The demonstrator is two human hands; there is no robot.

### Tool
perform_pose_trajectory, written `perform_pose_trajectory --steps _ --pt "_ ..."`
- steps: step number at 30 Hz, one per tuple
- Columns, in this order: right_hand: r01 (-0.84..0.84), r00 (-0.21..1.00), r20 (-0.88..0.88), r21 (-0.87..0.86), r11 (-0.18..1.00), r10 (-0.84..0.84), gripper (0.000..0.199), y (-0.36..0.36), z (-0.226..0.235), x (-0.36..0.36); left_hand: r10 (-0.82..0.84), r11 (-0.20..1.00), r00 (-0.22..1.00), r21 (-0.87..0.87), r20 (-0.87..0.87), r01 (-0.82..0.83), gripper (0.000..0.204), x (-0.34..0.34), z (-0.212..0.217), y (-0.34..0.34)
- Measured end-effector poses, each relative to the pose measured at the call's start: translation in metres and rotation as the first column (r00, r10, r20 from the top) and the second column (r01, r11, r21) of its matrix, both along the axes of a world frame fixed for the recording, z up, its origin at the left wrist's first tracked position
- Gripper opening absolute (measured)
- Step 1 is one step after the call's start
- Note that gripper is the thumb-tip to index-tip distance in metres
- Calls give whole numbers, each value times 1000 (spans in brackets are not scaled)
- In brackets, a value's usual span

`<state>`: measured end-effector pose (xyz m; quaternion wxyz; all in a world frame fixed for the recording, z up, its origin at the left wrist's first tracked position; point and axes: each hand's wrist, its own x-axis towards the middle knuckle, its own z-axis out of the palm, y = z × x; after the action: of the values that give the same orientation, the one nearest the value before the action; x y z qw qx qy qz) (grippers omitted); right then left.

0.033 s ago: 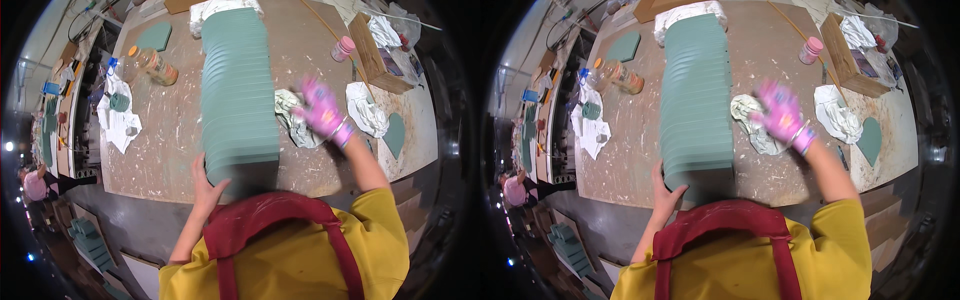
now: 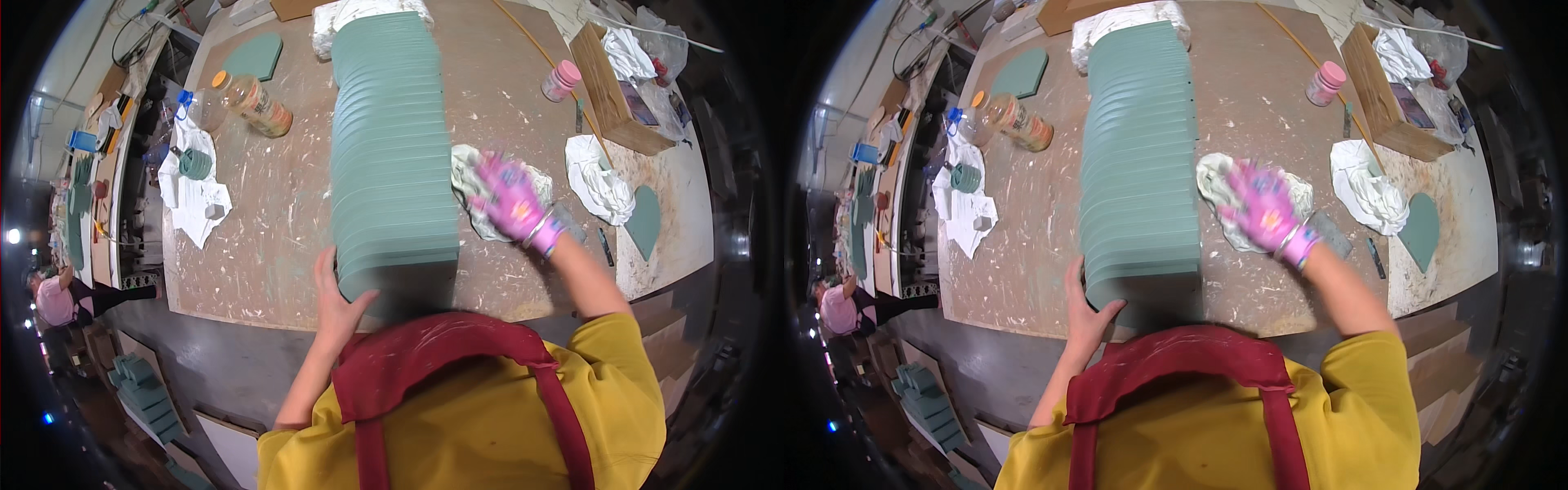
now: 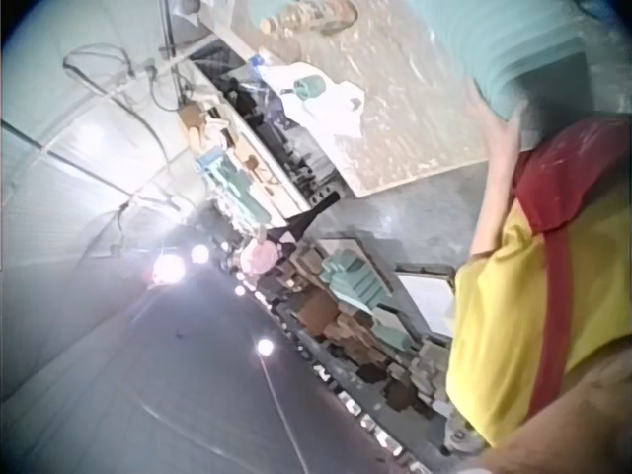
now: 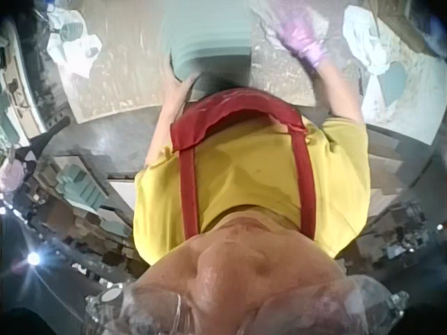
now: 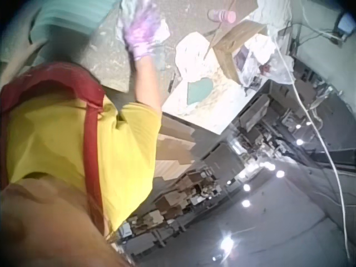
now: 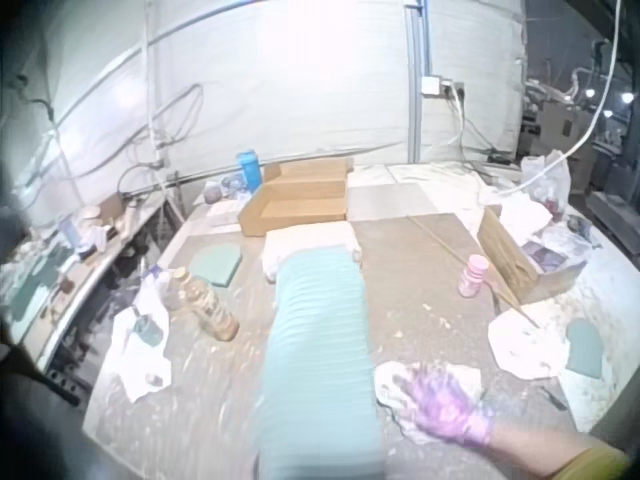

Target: The person wipes a stack of green panels with a cloth and applies a liquid to the edges of the pieces using a brush.

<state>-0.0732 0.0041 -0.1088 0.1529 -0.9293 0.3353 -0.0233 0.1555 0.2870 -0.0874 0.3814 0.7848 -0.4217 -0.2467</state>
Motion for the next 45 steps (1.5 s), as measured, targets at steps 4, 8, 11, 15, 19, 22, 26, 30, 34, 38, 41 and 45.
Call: perform_pose_trajectory --steps 4,8,11,15,19,22,26,30,34,38,41,45 --pt "13 982 186 -186 982 22 42 27 -11 3 -49 999 998 -10 -41 48 98 12 4 -8" --pt "337 829 374 259 905 -416 26 -15 17 -1 -87 987 928 -156 -362 31 98 44 4 -35" --pt "171 870 482 -94 981 -106 29 -42 90 32 -133 970 926 -237 -352 49 81 81 -5 -84" --pt "-262 897 225 -420 869 380 24 -45 132 128 -186 935 873 -354 -451 17 77 105 -6 -182" --pt "-432 892 -28 -354 830 452 29 -32 108 191 -283 902 766 -431 -577 8 75 102 -19 -204" --pt "-375 914 41 -289 881 403 24 -48 109 160 -225 894 768 -441 -599 -82 75 100 -27 -205" --pt "-112 987 132 203 973 87 25 -45 97 174 -186 920 880 -392 -436 0 74 95 -23 -210" --pt "-394 882 167 -250 884 440 28 -26 87 212 -388 875 579 -483 -716 -10 73 103 -26 -206" --pt "-287 947 83 -223 932 311 28 -63 93 140 -255 921 708 -389 -658 -30 73 105 -27 -202" --pt "-40 999 -27 -86 995 38 24 -98 125 66 -294 919 610 -393 -736 -32 85 103 -15 -203" --pt "126 967 226 -13 992 -119 29 -70 130 89 -307 921 744 -382 -593 76 96 113 -26 -200" --pt "-254 941 198 -114 960 273 24 -9 109 128 -382 898 710 -419 -591 134 99 111 -23 -195"
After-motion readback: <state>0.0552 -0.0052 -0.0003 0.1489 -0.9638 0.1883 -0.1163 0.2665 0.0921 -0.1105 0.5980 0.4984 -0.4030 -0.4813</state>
